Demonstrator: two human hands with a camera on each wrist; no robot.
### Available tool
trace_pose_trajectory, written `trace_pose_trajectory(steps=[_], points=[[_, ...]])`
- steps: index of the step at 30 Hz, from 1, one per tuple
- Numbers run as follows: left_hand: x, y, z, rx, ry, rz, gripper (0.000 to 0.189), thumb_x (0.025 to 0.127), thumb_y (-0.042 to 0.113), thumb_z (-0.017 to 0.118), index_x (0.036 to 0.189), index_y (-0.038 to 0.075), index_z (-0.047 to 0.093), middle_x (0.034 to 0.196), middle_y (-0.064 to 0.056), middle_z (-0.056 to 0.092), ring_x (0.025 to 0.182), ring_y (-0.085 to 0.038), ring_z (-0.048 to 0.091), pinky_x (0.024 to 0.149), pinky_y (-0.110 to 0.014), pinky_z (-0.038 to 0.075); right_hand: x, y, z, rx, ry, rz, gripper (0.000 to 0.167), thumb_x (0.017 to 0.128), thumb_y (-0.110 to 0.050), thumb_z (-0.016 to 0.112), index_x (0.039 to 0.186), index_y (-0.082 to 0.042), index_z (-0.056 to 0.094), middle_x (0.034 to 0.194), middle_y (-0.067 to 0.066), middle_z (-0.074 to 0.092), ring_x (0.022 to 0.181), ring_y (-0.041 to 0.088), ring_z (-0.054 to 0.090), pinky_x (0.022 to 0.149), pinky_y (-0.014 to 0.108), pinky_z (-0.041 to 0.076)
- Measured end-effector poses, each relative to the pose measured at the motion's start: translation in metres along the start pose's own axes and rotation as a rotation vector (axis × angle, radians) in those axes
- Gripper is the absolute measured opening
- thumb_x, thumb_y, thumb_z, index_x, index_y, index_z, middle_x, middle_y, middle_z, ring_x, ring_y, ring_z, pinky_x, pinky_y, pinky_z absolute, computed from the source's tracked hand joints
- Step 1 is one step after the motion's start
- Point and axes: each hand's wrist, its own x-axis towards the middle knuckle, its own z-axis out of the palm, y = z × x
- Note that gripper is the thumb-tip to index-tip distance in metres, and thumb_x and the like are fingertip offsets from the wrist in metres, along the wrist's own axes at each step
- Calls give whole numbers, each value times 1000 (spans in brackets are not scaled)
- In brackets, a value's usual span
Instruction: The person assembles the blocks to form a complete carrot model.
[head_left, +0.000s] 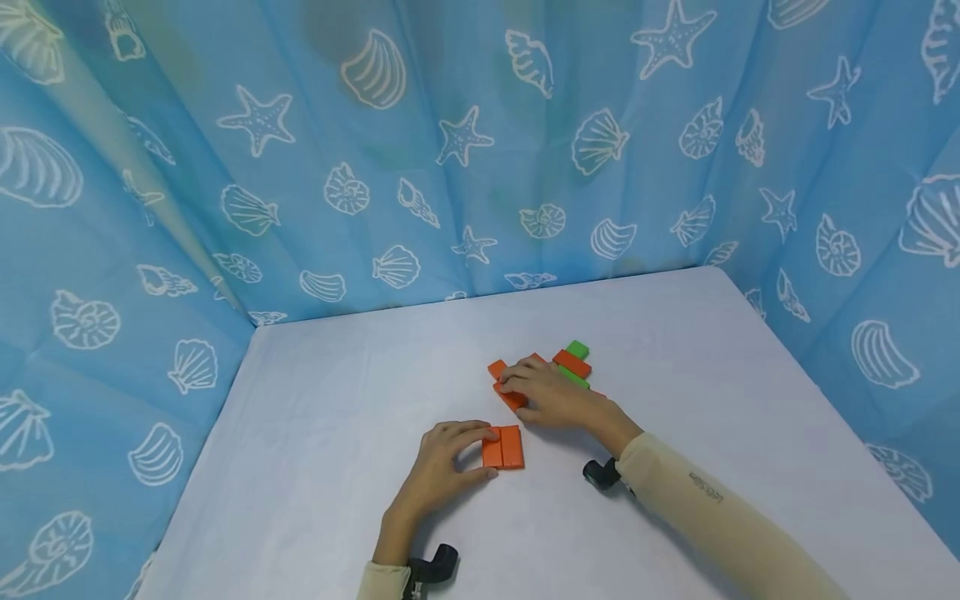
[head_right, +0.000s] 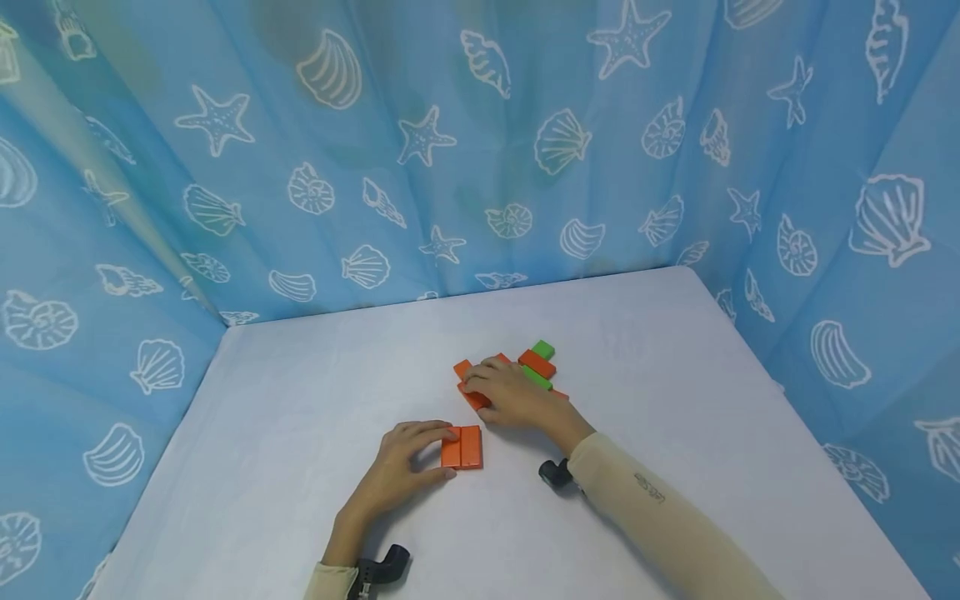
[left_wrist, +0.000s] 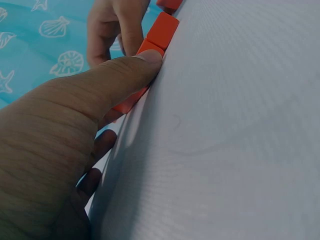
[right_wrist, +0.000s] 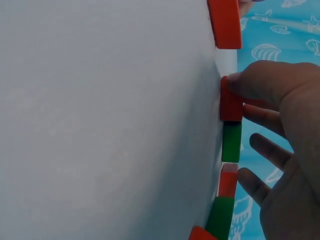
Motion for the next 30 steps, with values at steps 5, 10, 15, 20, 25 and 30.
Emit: trace_pose_trajectory(steps=[5, 10, 15, 20, 25, 30], points=[[-2, 0, 3, 10, -6, -8, 47, 85, 38, 81, 129, 31, 66, 137, 9, 58, 126, -20, 47, 106, -53, 31, -11, -4, 0, 12, 1, 8, 45, 93, -26, 69, 137, -18, 61, 147, -2, 50, 137, 26, 38, 108, 56, 36], [-1, 1, 3, 13, -12, -9, 47, 85, 38, 80, 129, 30, 66, 137, 10, 58, 126, -20, 47, 107, -53, 30, -25, -5, -1, 38, 8, 32, 42, 92, -31, 72, 131, -18, 64, 143, 1, 54, 136, 29, 39, 111, 58, 31], [3, 1, 2, 16, -20, 6, 47, 86, 38, 79, 130, 30, 65, 138, 9, 58, 127, -21, 46, 108, -53, 29, -39, -2, 2, 86, 80, 44, 37, 89, -31, 77, 122, -18, 67, 137, 3, 57, 132, 29, 42, 110, 56, 32], [2, 1, 1, 19, -21, -13, 47, 86, 38, 79, 130, 30, 66, 137, 8, 58, 127, -22, 47, 107, -54, 30, -49, -3, 6, 117, 109, 32, 38, 89, -32, 76, 123, -19, 67, 138, 1, 57, 131, 27, 42, 109, 56, 32], [-1, 3, 1, 19, -23, -28, 45, 86, 39, 78, 129, 30, 66, 137, 8, 59, 127, -22, 47, 107, -56, 30, -60, -11, 8, 162, 101, 48, 43, 88, -33, 76, 128, -19, 67, 137, -1, 57, 131, 27, 42, 107, 57, 34], [-1, 5, -2, 17, -21, -39, 46, 87, 39, 78, 129, 29, 66, 138, 8, 58, 127, -21, 46, 109, -54, 28, -70, -19, 8, 246, 118, 106, 53, 88, -37, 77, 134, -17, 61, 138, -2, 57, 135, 29, 40, 108, 59, 34]])
